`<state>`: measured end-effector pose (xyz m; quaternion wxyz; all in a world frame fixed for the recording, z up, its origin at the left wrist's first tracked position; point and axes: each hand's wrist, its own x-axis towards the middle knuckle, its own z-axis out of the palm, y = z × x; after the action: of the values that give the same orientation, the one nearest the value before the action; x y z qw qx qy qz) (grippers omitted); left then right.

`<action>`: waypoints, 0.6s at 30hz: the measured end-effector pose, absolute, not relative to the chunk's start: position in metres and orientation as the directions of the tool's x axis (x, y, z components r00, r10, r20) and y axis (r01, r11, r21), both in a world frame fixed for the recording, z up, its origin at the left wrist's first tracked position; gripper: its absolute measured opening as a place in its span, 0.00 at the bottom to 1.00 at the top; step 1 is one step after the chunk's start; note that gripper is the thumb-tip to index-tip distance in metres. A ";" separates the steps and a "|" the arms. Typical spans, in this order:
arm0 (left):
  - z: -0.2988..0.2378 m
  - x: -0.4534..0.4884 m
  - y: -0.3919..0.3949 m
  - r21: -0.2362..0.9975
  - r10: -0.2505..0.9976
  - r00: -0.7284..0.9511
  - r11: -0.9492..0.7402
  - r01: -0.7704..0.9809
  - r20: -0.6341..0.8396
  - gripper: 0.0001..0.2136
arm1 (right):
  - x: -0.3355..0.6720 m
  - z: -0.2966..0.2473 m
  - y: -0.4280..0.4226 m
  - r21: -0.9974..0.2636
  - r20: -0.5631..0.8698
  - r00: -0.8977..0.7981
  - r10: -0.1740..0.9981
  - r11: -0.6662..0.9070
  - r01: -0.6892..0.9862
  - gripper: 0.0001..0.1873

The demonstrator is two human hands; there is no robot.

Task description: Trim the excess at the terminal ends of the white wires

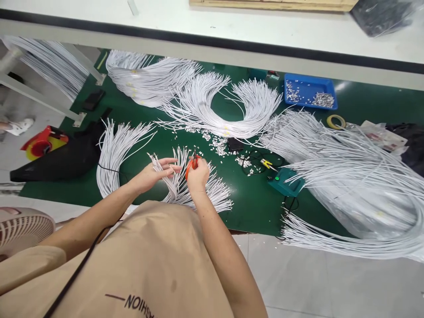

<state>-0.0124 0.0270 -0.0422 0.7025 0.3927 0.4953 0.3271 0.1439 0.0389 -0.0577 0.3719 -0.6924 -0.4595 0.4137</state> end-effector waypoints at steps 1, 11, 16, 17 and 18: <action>-0.042 -0.014 0.028 0.874 0.849 0.289 0.480 -0.070 -0.443 0.24 | 0.145 -0.052 0.040 -0.893 -0.133 0.260 0.956 -0.229 0.386 0.13; -0.046 -0.010 0.031 0.921 0.900 0.196 0.386 0.058 -0.389 0.17 | 0.116 -0.030 0.042 -0.852 -0.078 -0.211 0.974 0.045 0.522 0.10; -0.047 -0.016 0.028 0.904 0.891 0.160 0.427 0.025 -0.426 0.23 | 0.120 -0.042 0.043 -0.825 -0.142 -0.180 0.973 -0.016 0.565 0.11; -0.046 -0.016 0.028 0.899 0.888 0.153 0.437 0.004 -0.433 0.24 | 0.122 -0.044 0.043 -0.840 -0.153 -0.148 0.977 -0.050 0.540 0.11; -0.045 -0.017 0.027 0.897 0.889 0.142 0.441 -0.016 -0.435 0.24 | 0.123 -0.046 0.042 -0.861 -0.172 -0.116 0.978 -0.092 0.501 0.11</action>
<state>-0.0168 0.0272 -0.0452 0.6443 0.3950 0.5528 0.3512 0.1232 0.0423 -0.0459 0.2794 -0.6032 -0.6131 0.4269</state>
